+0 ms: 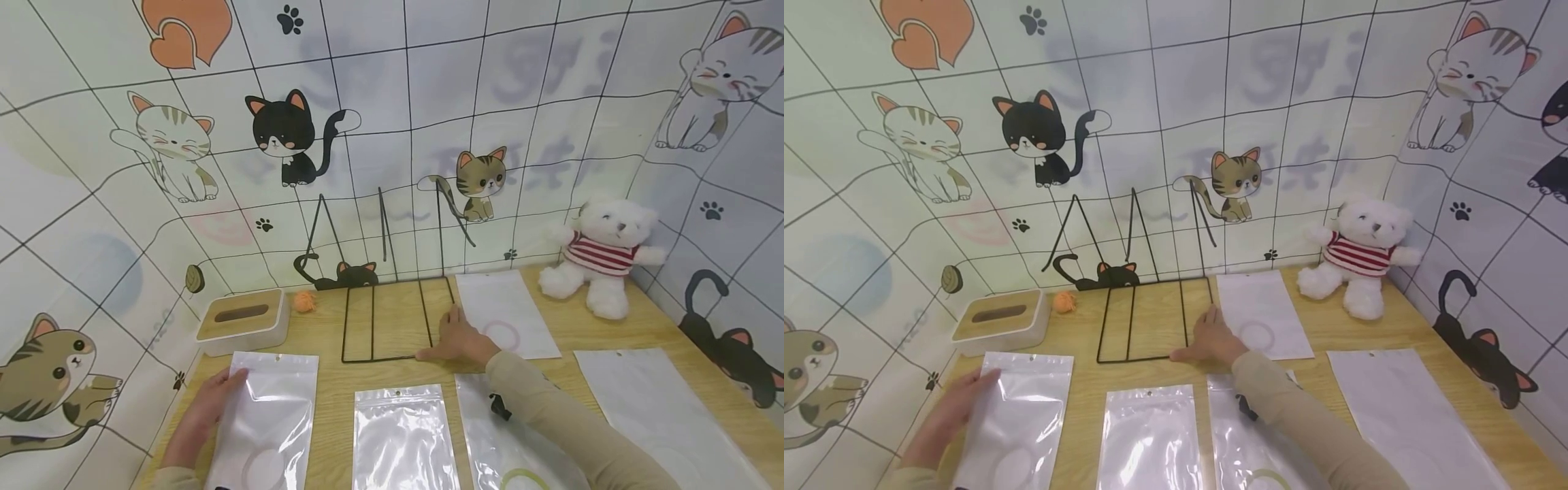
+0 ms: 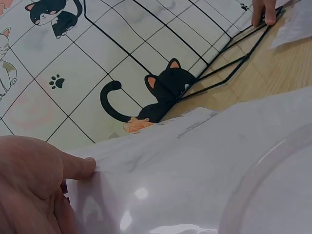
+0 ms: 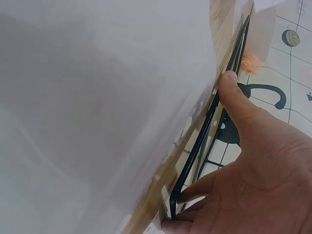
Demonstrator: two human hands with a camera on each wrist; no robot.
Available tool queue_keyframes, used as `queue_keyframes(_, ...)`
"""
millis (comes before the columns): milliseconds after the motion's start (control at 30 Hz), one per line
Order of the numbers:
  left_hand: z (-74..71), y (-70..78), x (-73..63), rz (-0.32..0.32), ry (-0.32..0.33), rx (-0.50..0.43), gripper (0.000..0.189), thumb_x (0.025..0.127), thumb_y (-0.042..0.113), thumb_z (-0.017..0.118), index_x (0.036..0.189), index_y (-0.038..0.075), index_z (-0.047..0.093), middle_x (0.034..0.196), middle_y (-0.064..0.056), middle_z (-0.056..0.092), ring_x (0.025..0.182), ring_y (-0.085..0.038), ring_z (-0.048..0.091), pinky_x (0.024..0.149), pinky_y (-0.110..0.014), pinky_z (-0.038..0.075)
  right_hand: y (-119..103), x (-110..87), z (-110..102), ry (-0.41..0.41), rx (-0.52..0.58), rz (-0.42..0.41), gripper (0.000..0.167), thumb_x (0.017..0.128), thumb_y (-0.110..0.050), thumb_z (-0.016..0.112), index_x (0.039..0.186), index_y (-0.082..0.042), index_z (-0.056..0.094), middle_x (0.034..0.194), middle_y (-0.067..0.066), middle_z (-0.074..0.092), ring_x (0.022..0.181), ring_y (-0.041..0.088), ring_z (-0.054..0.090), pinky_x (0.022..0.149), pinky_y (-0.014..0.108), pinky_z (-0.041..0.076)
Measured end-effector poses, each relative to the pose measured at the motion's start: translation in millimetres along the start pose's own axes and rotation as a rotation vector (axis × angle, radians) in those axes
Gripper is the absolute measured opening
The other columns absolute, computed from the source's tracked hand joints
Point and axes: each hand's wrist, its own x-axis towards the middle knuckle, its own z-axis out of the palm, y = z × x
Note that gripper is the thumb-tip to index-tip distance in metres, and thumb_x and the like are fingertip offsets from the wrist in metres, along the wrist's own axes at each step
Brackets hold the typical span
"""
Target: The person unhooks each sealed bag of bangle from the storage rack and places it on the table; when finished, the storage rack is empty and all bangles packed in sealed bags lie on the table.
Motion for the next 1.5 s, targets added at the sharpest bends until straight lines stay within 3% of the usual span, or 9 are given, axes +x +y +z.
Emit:
queue_keyframes(100,1.0,-2.4,0.7,0.007,-0.012,0.101,0.076,0.105,0.049,0.042,0.151,-0.010,0.028,0.146,-0.038,0.040,0.123,-0.049,0.053,0.107,-0.056,0.045,-0.4,-1.2,-0.4,0.000,0.004,-0.001,0.129,0.079,-0.069,0.071,0.152,0.017,0.009,0.160,0.036,-0.011,0.151,0.049,-0.005,0.120,0.060,0.025)
queue_keyframes(233,3.2,-1.1,-0.3,-0.007,-0.005,0.177,0.072,0.106,0.045,0.041,0.151,-0.010,0.029,0.153,-0.037,0.026,0.141,-0.055,0.028,0.117,-0.064,0.025,-0.3,-2.3,-1.3,-0.006,0.010,0.000,0.129,0.078,-0.069,0.071,0.152,0.017,0.009,0.160,0.037,-0.011,0.151,0.049,-0.005,0.120,0.060,0.025)
queue_keyframes(467,8.4,-3.3,1.3,-0.026,0.059,0.209,0.062,0.104,0.034,0.048,0.146,-0.011,0.035,0.140,-0.039,0.043,0.126,-0.052,0.047,0.106,-0.064,0.041,2.2,-2.1,-3.0,0.003,0.019,0.008,0.130,0.077,-0.070,0.071,0.152,0.017,0.010,0.160,0.036,-0.010,0.151,0.049,-0.005,0.120,0.061,0.023)
queue_keyframes(700,10.6,-5.5,-0.6,-0.079,0.096,0.214,0.061,0.103,0.031,0.050,0.145,-0.010,0.035,0.140,-0.037,0.042,0.123,-0.048,0.049,0.104,-0.062,0.044,6.2,2.7,3.1,0.001,0.021,0.008,0.132,0.077,-0.072,0.070,0.154,0.015,0.007,0.160,0.034,-0.013,0.152,0.047,-0.007,0.122,0.060,0.022)
queue_keyframes(833,10.9,-7.2,2.1,-0.008,0.106,0.283,0.058,0.100,0.025,0.056,0.140,-0.014,0.040,0.126,-0.036,0.053,0.108,-0.041,0.057,0.091,-0.051,0.053,6.2,3.3,2.6,0.012,0.024,0.004,0.131,0.077,-0.072,0.070,0.153,0.015,0.008,0.160,0.035,-0.013,0.152,0.047,-0.007,0.121,0.061,0.023)
queue_keyframes(967,11.7,-9.2,1.9,0.075,0.118,0.373,0.055,0.095,0.019,0.062,0.133,-0.017,0.045,0.111,-0.031,0.060,0.095,-0.033,0.060,0.078,-0.043,0.055,7.2,3.8,3.2,0.020,0.020,-0.004,0.131,0.077,-0.071,0.070,0.153,0.016,0.009,0.160,0.036,-0.012,0.151,0.048,-0.007,0.120,0.062,0.024)
queue_keyframes(1200,17.2,-12.2,-2.0,0.085,0.168,0.460,0.060,0.093,0.022,0.065,0.134,-0.016,0.044,0.107,-0.030,0.054,0.095,-0.037,0.053,0.079,-0.049,0.049,9.6,5.3,2.1,0.013,0.000,-0.013,0.130,0.078,-0.073,0.068,0.154,0.014,0.008,0.160,0.034,-0.014,0.152,0.047,-0.008,0.120,0.061,0.025)
queue_keyframes(1400,18.2,-10.0,-2.8,0.060,0.190,0.483,0.065,0.097,0.029,0.059,0.138,-0.016,0.039,0.107,-0.030,0.049,0.097,-0.040,0.048,0.080,-0.051,0.047,13.0,7.1,5.2,0.025,0.038,-0.016,0.130,0.077,-0.072,0.069,0.154,0.014,0.008,0.160,0.034,-0.015,0.151,0.047,-0.009,0.120,0.063,0.022)
queue_keyframes(1500,17.3,-7.7,-5.5,0.069,0.200,0.495,0.070,0.100,0.037,0.053,0.140,-0.018,0.034,0.113,-0.035,0.049,0.104,-0.048,0.050,0.086,-0.059,0.046,13.4,6.7,8.3,0.032,0.054,-0.023,0.130,0.077,-0.072,0.070,0.155,0.012,0.008,0.160,0.033,-0.016,0.151,0.047,-0.009,0.120,0.064,0.021)
